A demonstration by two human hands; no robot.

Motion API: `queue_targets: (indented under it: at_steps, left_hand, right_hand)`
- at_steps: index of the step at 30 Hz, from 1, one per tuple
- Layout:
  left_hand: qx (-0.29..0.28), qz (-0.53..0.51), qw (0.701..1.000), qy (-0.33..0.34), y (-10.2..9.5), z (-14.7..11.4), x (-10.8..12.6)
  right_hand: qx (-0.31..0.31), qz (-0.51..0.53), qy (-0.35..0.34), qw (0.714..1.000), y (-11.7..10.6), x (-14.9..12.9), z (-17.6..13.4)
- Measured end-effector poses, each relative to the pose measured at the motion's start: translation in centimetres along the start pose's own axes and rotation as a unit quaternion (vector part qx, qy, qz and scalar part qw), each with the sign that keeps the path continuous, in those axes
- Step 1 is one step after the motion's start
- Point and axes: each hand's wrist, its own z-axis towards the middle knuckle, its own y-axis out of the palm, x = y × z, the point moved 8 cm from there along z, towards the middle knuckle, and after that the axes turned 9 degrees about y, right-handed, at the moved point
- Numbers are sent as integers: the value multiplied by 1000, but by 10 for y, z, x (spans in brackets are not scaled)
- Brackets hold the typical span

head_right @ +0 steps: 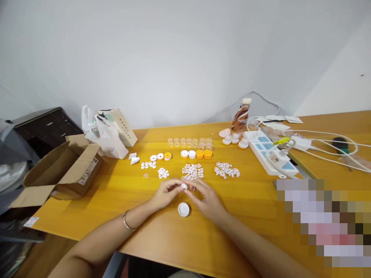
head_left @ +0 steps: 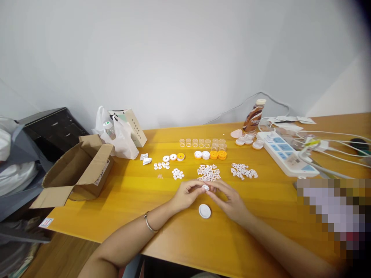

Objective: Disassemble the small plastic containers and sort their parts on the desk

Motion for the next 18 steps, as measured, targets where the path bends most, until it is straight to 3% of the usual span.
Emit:
queue_targets:
  at_steps: [6, 11, 18]
  left_hand:
    - [55, -139, 988, -35, -4, 0, -9]
    - [63, -136, 987, -51, -8, 1, -12]
    - [85, -125, 985, -86, -8, -3, -21]
  right_hand:
    - [12, 30, -1, 999, 2, -1, -6]
    - [16, 41, -4, 999, 6, -3, -9]
    - [17, 50, 46, 998, 6, 5, -6]
